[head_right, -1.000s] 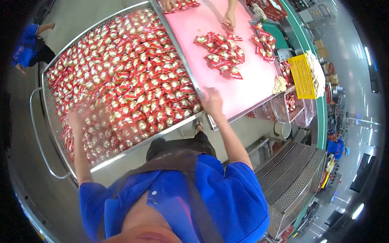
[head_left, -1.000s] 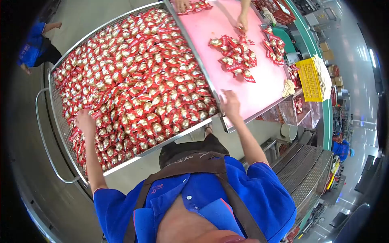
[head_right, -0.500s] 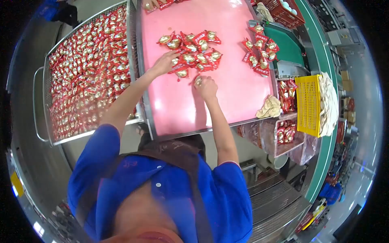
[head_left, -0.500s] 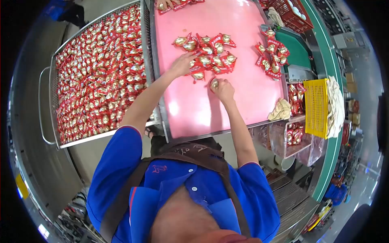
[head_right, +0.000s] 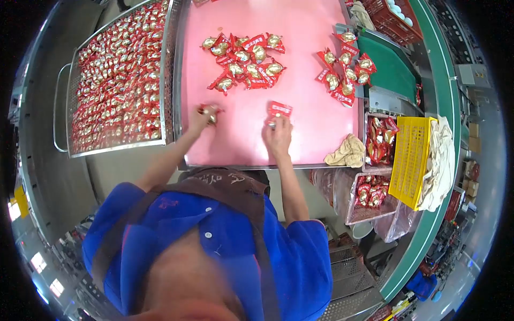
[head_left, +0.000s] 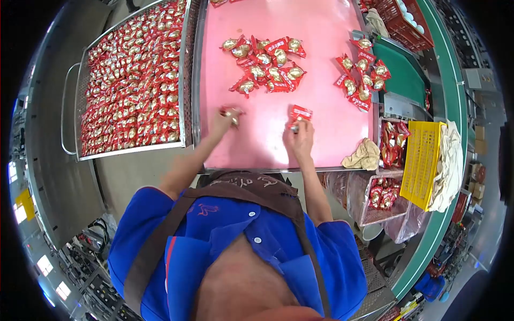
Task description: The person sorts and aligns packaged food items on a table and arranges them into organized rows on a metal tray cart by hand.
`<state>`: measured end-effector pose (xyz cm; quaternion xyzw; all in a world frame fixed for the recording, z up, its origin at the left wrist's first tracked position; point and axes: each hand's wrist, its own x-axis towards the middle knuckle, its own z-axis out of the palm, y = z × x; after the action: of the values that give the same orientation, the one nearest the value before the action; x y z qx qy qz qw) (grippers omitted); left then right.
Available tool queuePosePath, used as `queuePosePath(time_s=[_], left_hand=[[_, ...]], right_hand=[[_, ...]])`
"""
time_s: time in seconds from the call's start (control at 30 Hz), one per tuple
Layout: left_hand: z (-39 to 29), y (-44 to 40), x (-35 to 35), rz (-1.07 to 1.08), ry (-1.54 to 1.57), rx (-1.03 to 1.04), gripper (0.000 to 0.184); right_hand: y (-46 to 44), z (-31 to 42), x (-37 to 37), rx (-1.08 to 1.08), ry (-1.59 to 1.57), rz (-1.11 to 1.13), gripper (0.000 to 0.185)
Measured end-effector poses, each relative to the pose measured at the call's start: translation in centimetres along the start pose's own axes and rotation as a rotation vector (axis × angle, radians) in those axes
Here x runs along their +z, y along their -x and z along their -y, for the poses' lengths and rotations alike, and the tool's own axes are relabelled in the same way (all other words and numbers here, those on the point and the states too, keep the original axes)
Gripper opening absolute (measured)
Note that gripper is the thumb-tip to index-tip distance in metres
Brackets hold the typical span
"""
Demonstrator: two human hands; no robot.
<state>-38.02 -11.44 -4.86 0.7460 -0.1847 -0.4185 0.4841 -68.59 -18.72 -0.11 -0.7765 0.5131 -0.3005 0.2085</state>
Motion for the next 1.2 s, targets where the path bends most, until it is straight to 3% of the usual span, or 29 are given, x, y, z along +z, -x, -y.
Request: queuePosePath(time_s=[0.07, 0.1, 0.13, 0.17, 0.2, 0.27, 0.3, 0.37, 0.43, 0.47, 0.5, 0.53, 0.57, 0.63, 0.77, 0.83, 0.9, 0.97, 1.0, 1.07, 1.13, 1.2], left_hand=[[-2.7, 4.4, 2.5, 0.075, -0.319, -0.050, 0.062], [-2.5, 5.2, 4.0, 0.071, -0.321, -0.054, 0.062], [-2.5, 6.0, 5.1, 0.095, -0.303, 0.103, 0.057], [-2.8, 6.3, 5.4, 0.119, -0.285, 0.260, 0.052], [-3.2, 6.2, 5.0, 0.113, -0.288, 0.257, 0.052], [-7.6, 6.7, 3.8, 0.306, -0.487, 0.058, 0.050], [-7.5, 6.2, 3.3, 0.305, -0.488, 0.057, 0.050], [-7.4, 3.8, 2.5, 0.035, -0.800, 0.417, 0.043], [-10.5, 0.9, 3.0, 0.100, -0.693, 0.525, 0.044], [-11.8, -0.9, 3.6, 0.171, -0.580, 0.626, 0.047], [-12.4, -3.1, 4.7, 0.174, -0.677, 0.765, 0.051], [-12.7, -5.0, 5.9, 0.178, -0.771, 0.904, 0.056], [-12.7, -6.3, 7.1, 0.181, -0.769, 0.903, 0.056], [-12.3, -8.6, 9.2, 0.026, -1.172, 0.902, 0.064], [-10.6, -11.6, 9.0, 0.101, -1.089, 0.874, 0.062], [-9.5, -12.4, 8.4, 0.131, -1.026, 0.960, 0.059], [-10.1, -12.2, 7.5, 0.187, -0.938, 0.898, 0.058], [-11.8, -11.0, 6.8, 0.234, -0.842, 0.836, 0.057], [-12.7, -9.7, 6.0, 0.157, -0.719, 0.842, 0.052], [-13.1, -6.6, 4.1, 0.079, -0.602, 0.839, 0.047], [-12.7, -3.0, 1.9, -0.149, -0.429, 1.039, 0.047], [-10.8, 1.3, -0.4, -0.041, -0.400, 0.847, 0.048]], right_hand=[[-0.1, 3.1, 1.6, -0.074, -0.153, 0.100, 0.028], [-0.1, 3.9, 2.6, -0.137, -0.218, 0.189, 0.032], [-0.2, 4.5, 3.4, -0.200, -0.283, 0.278, 0.036], [-0.7, 4.7, 4.0, -0.226, -0.149, 0.370, 0.037], [-1.7, 4.1, 4.0, -0.228, -0.155, 0.375, 0.037], [-5.6, 2.7, 1.9, -0.018, -0.145, 0.877, 0.042], [-7.1, 1.7, 1.5, -0.199, -0.007, 0.700, 0.040], [-11.6, 0.3, 0.1, -0.188, 0.010, 0.524, 0.033], [-16.5, -2.1, 1.8, -0.258, 0.037, 0.245, 0.038], [-18.9, -2.8, 2.7, -0.412, 0.107, 0.145, 0.039], [-20.5, -3.3, 3.3, -0.565, 0.180, 0.046, 0.041], [-20.8, -4.0, 4.4, -0.562, 0.182, 0.051, 0.041], [-20.7, -4.7, 5.7, -0.488, 0.161, 0.113, 0.040], [-20.4, -4.9, 6.0, -0.412, 0.148, 0.171, 0.038], [-14.5, -3.1, 1.8, 0.206, 0.205, 0.306, 0.029], [-10.3, 0.0, -1.7, 0.520, -0.179, 0.380, 0.036], [-4.2, -1.9, 1.4, 0.423, -0.081, 0.261, 0.037], [-2.2, 0.3, 1.6, 0.422, -0.114, 0.344, 0.039], [-2.1, 1.0, 1.5, 0.420, -0.117, 0.418, 0.040], [-4.4, 3.1, 0.3, 0.331, 0.026, 0.434, 0.045], [-8.5, 3.9, -0.2, 0.232, 0.181, 0.398, 0.044], [-12.7, 3.4, 1.3, 0.141, 0.175, 0.253, 0.045]])
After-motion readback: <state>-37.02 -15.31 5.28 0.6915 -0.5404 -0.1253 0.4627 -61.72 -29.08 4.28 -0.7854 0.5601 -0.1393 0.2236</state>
